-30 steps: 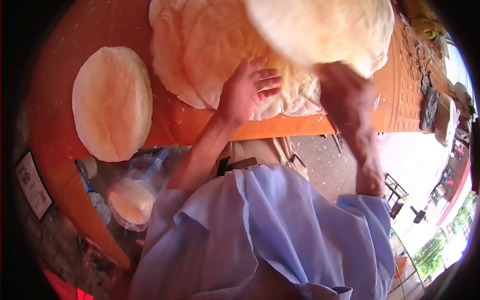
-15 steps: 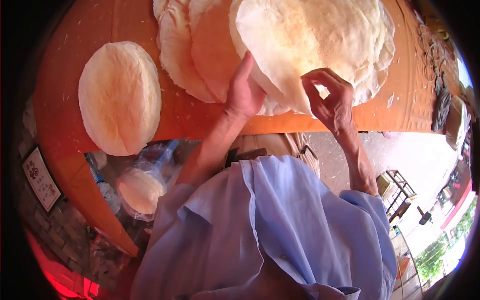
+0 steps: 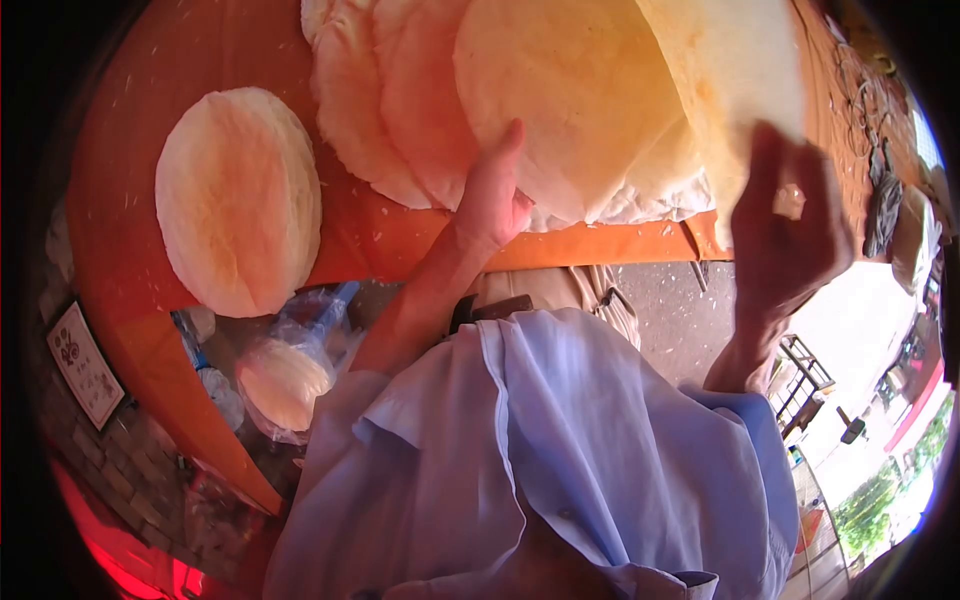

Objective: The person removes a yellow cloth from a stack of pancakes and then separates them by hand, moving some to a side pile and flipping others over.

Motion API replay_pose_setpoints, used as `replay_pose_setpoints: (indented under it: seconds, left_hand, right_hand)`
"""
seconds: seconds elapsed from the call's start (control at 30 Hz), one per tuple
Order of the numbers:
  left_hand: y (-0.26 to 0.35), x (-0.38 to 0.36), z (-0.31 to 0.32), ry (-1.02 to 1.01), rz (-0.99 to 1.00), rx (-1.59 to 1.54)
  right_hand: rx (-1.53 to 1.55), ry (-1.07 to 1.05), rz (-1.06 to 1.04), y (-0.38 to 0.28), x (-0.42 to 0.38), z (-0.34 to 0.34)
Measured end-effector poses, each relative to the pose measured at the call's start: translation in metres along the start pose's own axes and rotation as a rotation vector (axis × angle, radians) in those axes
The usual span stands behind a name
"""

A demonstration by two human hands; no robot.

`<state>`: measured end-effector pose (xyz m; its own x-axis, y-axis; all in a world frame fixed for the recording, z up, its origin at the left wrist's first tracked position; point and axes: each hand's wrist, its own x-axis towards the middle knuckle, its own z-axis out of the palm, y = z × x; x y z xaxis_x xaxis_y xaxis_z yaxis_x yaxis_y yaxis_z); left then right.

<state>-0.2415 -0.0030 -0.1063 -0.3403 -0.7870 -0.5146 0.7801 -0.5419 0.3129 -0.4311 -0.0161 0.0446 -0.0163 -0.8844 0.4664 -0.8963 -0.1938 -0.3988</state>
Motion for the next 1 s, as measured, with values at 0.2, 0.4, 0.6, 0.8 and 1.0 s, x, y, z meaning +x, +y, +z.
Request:
replay_pose_setpoints:
  seconds: [0.2, 0.4, 0.6, 0.8, 1.0]
  left_hand:
    - [-0.002, -0.003, -0.001, 0.07, -0.005, 0.133]
    - [0.009, 0.005, -0.022, 0.067, -0.007, 0.001]
    - [0.012, 0.004, -0.026, 0.046, -0.006, 0.022]
    - [0.017, -0.013, -0.016, 0.039, 0.045, 0.054]
    - [0.011, -0.018, -0.028, 0.026, 0.067, 0.141]
  right_hand:
    - [0.191, -0.419, -0.004, 0.014, -0.046, 0.07]
    - [-0.023, -0.048, -0.125, 0.12, 0.07, -0.04]
    - [-0.267, -0.054, -0.146, 0.057, 0.064, -0.065]
    - [0.127, -0.448, -0.324, 0.016, -0.042, 0.09]
    - [0.168, -0.558, -0.277, -0.007, -0.058, 0.12]
